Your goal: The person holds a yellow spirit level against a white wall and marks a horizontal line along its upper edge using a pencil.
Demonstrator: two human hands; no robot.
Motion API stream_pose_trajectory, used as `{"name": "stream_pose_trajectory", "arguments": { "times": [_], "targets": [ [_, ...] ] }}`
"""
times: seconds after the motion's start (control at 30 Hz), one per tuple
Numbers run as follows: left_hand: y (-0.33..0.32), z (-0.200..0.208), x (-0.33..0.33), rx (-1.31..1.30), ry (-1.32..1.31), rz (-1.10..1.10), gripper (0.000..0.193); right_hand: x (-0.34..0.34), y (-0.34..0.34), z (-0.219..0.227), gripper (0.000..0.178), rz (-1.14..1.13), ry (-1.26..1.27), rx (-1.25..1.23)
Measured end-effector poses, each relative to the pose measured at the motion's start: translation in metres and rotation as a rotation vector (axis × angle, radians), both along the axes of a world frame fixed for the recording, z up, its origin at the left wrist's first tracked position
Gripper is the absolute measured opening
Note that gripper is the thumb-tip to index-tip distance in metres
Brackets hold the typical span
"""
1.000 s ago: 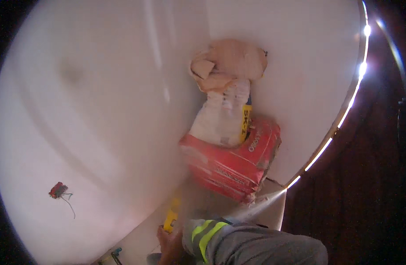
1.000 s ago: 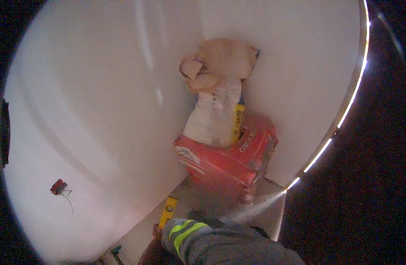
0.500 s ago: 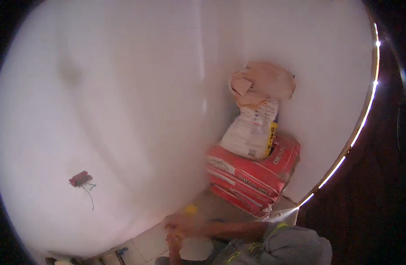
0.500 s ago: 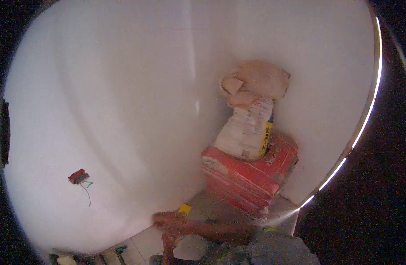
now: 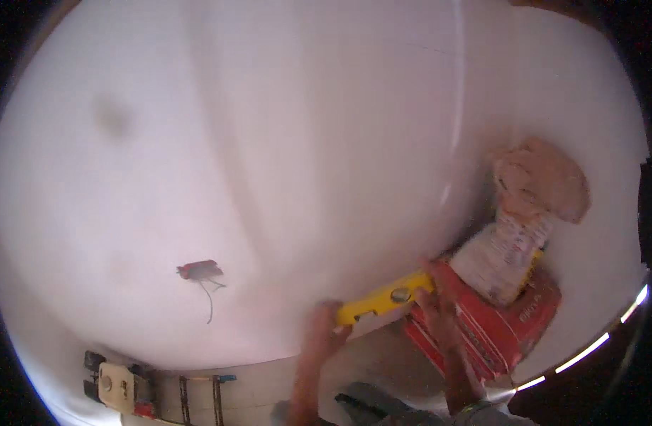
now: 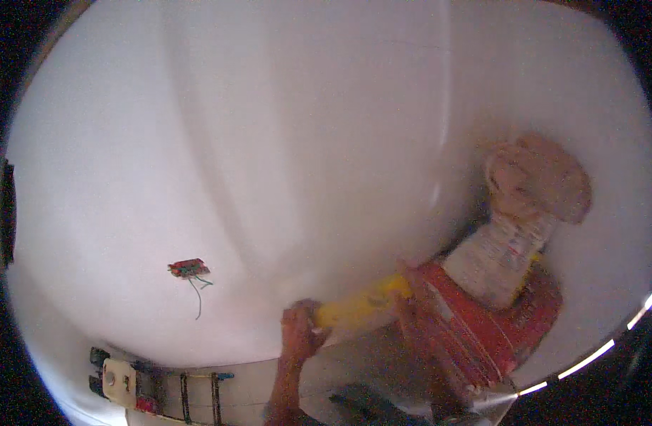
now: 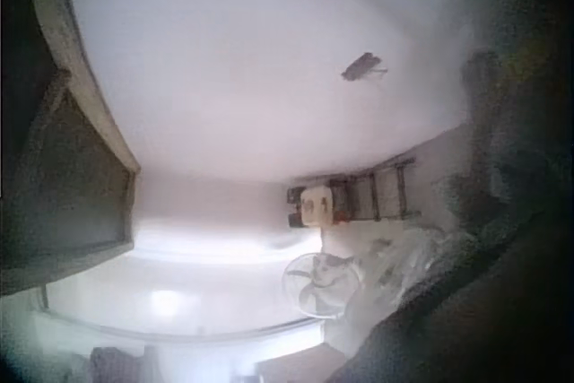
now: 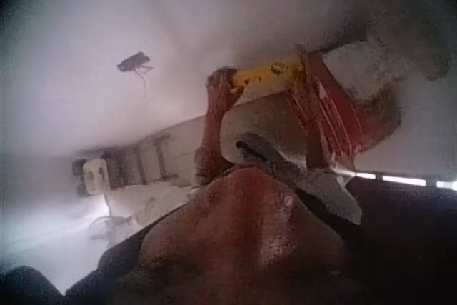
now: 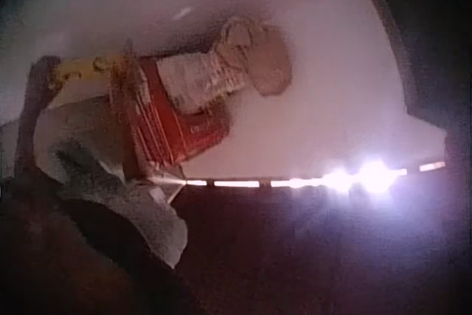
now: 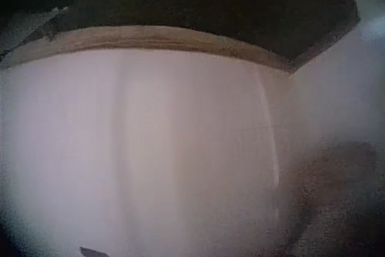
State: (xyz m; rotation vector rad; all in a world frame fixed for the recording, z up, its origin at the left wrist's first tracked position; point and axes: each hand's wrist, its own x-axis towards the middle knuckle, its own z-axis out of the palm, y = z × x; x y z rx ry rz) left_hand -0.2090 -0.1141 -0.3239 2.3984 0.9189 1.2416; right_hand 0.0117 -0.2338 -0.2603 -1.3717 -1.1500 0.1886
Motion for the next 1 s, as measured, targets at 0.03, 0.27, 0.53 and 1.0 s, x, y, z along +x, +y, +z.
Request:
{"name": "stream_pose_trajectory", "arguments": {
  "times": [0.03, 0.27, 0.53, 1.0],
  "targets": [
    [0.01, 0.04, 0.0, 0.093, 0.015, 0.055, 0.049, 0.005, 0.02, 0.022, 0.057, 0.019, 0.044, 0.066],
    [0.091, 0.268, -0.039, 0.888, 0.039, 0.746, 0.082, -0.014, 0.138, 0.196, 0.054, 0.051, -0.12, 0.524],
    [0.158, 0.354, 0.007, 1.144, -0.096, 0.762, 0.049, 0.028, 0.203, 0.259, 0.049, -0.088, 0.01, 0.691],
    [0.174, 0.343, -0.008, 0.853, -0.601, 0.445, 0.036, 0.01, 0.21, 0.28, 0.045, -0.18, -0.069, 0.537]
  ]
}}
